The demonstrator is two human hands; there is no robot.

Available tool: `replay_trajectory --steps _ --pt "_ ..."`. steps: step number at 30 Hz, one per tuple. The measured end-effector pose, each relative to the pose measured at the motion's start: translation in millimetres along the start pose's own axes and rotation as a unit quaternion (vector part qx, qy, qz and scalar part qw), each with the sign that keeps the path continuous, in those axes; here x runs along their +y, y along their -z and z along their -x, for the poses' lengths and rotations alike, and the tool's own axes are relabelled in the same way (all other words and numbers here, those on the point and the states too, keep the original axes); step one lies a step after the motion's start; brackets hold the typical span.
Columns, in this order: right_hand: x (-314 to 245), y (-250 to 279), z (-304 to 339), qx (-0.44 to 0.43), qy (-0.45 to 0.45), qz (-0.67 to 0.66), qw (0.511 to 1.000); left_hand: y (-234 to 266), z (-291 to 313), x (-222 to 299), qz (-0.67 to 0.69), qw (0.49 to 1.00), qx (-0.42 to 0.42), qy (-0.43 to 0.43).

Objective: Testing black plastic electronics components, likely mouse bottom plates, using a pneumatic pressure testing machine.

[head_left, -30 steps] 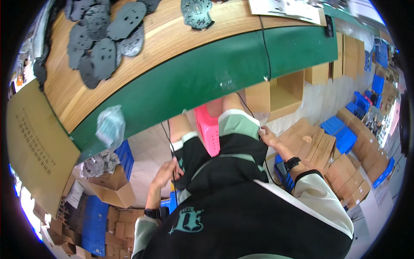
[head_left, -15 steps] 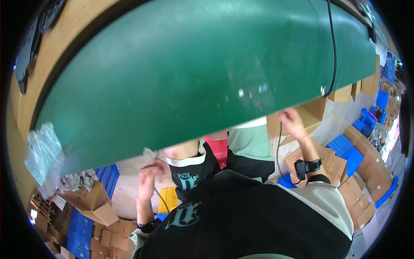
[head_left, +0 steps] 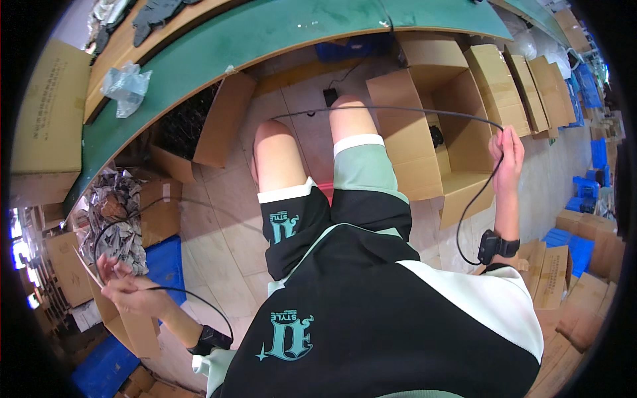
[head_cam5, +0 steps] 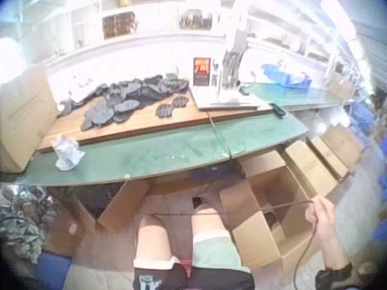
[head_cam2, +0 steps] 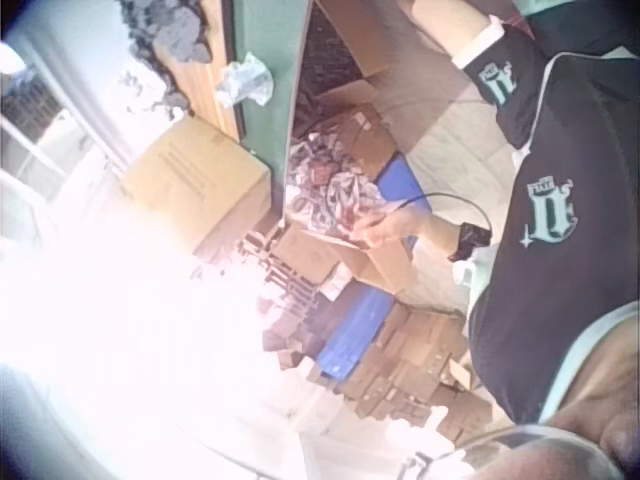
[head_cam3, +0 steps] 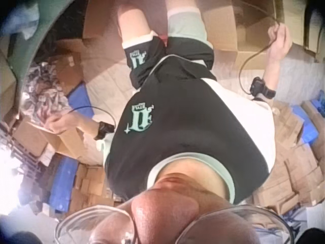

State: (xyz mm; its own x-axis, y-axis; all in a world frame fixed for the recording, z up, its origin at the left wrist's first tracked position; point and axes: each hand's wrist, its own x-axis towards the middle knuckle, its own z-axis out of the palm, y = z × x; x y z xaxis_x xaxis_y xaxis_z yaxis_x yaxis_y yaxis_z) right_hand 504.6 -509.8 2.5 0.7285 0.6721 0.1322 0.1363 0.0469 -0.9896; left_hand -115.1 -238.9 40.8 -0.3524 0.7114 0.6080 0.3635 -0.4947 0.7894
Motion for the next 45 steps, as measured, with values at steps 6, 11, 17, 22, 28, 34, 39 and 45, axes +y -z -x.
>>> replay_trajectory --steps 6,11,17,22,28,34,39,45 --pt "-8 -7 38 0.072 0.058 -0.063 0.994 56 -44 49 -0.012 0.975 0.142 -0.171" --pt "-31 4 25 0.097 0.131 -0.146 0.976 181 -101 27 -0.063 0.897 0.314 -0.305" --pt "-83 -4 5 0.205 0.184 -0.214 0.937 186 -93 91 -0.100 0.807 0.328 -0.481" --pt "-120 52 -15 0.161 0.293 -0.255 0.907 139 -65 88 -0.112 0.818 0.205 -0.525" --pt "-105 191 -9 0.220 0.295 -0.191 0.910 26 52 -8 0.015 0.957 -0.032 -0.287" --pt "-10 259 58 0.429 0.151 -0.089 0.886 -3 144 -66 -0.137 0.973 -0.164 -0.088" --pt "164 209 127 0.087 -0.311 0.192 0.927 -24 238 -121 0.052 0.905 -0.259 0.335" --pt "253 62 193 -0.360 -0.501 0.414 0.670 -28 344 -227 0.003 0.730 -0.367 0.576"
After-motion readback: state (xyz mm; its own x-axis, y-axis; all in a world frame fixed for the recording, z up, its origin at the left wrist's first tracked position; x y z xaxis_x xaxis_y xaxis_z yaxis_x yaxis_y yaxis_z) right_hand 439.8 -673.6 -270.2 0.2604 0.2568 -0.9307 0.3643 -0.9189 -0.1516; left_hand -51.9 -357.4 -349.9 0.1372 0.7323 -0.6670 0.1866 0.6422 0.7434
